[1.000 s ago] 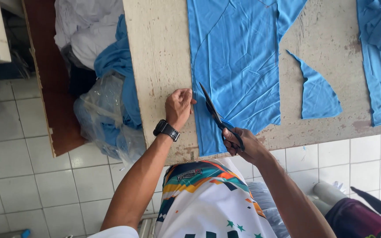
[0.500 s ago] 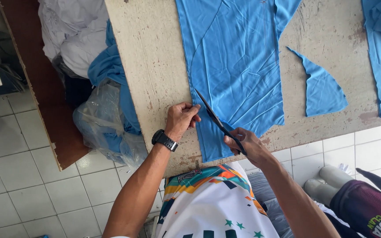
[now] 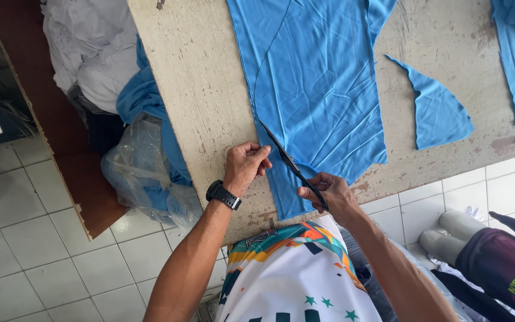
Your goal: The person is smoothing out blue fabric on a large table and using scissors to cut out pattern pieces.
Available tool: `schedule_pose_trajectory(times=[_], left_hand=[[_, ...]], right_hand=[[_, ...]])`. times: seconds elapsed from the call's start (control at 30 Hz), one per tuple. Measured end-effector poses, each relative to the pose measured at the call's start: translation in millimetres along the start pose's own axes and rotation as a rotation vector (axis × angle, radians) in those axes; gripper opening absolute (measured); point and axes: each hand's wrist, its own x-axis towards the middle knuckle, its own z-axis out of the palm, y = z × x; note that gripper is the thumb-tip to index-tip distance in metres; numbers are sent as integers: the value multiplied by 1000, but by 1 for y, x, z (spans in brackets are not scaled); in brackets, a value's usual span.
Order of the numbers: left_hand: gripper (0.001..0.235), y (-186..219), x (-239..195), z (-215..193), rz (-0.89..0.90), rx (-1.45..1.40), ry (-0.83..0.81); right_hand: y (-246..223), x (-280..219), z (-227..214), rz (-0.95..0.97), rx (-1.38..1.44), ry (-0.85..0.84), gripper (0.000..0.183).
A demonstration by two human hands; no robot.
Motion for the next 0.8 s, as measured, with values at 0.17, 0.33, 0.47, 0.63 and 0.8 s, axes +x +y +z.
schedule_pose_trajectory(times=[0.17,0.33,0.47,0.63,0.8], left_hand=[[18,-7,7,-3,20,12,-14],[18,-9,6,-5,22,8,-12],[18,-9,7,-8,31,49,-23],[19,-7,10,-15,40,101,-33],[21,-1,6,-21,71,190,-67]], right_hand=[[-5,3,15,7,13,6,57],[6,8,31,-20,71,60,53],[13,6,38,-14,115,68,51],[6,5,60,2,172,93,56],[11,13,76,-33,210,131,58]])
